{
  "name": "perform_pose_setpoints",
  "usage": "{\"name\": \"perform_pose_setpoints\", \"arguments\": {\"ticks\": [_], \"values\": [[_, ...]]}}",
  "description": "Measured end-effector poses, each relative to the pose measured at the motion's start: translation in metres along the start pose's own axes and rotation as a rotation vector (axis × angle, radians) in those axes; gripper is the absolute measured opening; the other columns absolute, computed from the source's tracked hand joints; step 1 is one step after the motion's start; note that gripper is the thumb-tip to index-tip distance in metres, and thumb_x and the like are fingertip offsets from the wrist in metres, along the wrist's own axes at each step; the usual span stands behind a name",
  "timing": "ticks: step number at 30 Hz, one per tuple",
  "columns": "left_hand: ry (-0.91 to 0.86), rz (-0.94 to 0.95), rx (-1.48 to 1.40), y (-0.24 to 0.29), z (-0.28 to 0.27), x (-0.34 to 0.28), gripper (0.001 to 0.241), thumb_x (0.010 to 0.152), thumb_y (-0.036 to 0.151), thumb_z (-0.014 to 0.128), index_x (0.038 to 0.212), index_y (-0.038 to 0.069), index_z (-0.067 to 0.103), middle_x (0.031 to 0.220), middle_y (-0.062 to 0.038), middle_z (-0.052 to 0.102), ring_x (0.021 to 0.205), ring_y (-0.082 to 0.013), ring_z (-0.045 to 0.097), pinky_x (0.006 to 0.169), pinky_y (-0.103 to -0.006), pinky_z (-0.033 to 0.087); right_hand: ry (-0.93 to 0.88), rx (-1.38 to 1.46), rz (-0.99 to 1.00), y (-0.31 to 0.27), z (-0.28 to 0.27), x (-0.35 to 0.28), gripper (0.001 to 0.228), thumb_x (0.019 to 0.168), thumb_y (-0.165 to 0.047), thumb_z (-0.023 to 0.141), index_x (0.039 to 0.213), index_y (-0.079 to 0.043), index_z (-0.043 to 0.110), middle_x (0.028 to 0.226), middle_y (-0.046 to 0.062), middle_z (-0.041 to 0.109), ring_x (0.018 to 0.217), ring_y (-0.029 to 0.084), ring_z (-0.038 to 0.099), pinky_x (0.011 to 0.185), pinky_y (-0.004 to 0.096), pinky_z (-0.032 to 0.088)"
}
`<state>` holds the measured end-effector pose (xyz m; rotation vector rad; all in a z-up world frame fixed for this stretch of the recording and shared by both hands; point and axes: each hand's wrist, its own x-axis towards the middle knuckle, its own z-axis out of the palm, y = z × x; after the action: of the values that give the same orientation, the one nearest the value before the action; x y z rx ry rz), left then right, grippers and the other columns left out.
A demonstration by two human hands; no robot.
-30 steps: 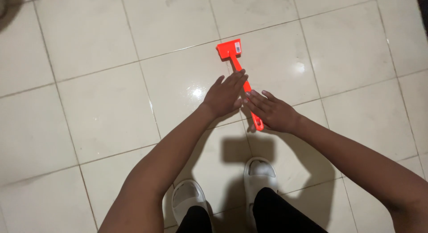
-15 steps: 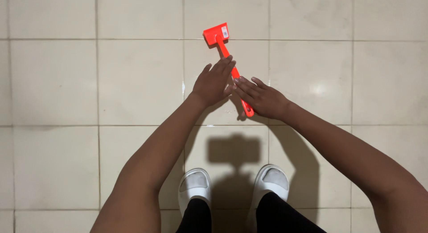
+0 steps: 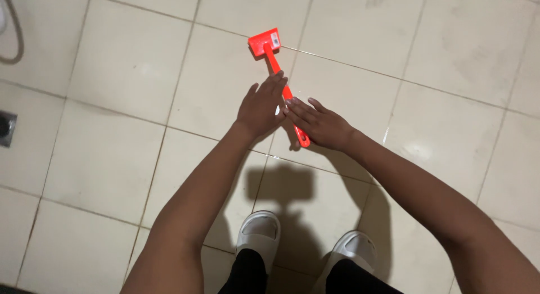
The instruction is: The person uses a red floor squeegee to push water across a tiled floor. They repeatedly move the squeegee back and forth, guiding the water toward a drain visible in the background.
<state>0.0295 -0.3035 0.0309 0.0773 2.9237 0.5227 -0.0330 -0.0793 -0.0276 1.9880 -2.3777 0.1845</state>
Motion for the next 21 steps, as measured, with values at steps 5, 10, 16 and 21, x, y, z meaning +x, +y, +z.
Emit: {"name": "perform_pose_setpoints", "arguments": {"ticks": [5, 10, 16, 21], "values": [[0.066, -0.072, 0.025, -0.041, -0.003, -0.01, 0.082, 0.088, 0.034, 0.073, 0.156, 0.011, 0.034, 0.166, -0.007, 0.028, 0.153, -0.0239, 0.029, 0.12, -0.0539, 0.03, -0.054, 0.024, -0.058, 0.001, 0.001, 0.049, 0.078, 0.094, -0.03, 0.063, 0.16, -0.007, 0.028, 0.165, 0.013, 0.033, 0.155, 0.026, 0.028, 0.122, 0.052, 0.03], [0.118, -0.055, 0.059, -0.046, 0.003, -0.025, 0.081, 0.088, 0.034, 0.073, 0.155, 0.007, 0.036, 0.164, -0.01, 0.03, 0.152, -0.0262, 0.029, 0.117, -0.0549, 0.031, -0.061, 0.058, -0.068, -0.013, 0.008, 0.05, 0.077, 0.094, -0.029, 0.063, 0.159, -0.006, 0.027, 0.165, 0.015, 0.033, 0.154, 0.027, 0.027, 0.122, 0.053, 0.029], [0.192, 0.079, 0.105, -0.033, 0.029, -0.043, 0.07, 0.092, 0.031, 0.068, 0.151, 0.005, 0.042, 0.162, -0.014, 0.037, 0.15, -0.0279, 0.036, 0.118, -0.0521, 0.034, 0.003, 0.053, -0.139, -0.021, 0.013, 0.004, 0.074, 0.095, -0.025, 0.062, 0.159, -0.003, 0.031, 0.166, 0.014, 0.035, 0.154, 0.028, 0.031, 0.122, 0.051, 0.032], [0.148, 0.037, -0.039, -0.031, 0.009, -0.039, 0.065, 0.093, 0.028, 0.063, 0.151, 0.009, 0.043, 0.161, -0.01, 0.039, 0.148, -0.0242, 0.038, 0.12, -0.0512, 0.033, -0.095, -0.006, -0.151, -0.008, -0.011, 0.02, 0.077, 0.092, -0.028, 0.064, 0.159, -0.008, 0.029, 0.165, 0.012, 0.034, 0.153, 0.025, 0.03, 0.122, 0.05, 0.03]]}}
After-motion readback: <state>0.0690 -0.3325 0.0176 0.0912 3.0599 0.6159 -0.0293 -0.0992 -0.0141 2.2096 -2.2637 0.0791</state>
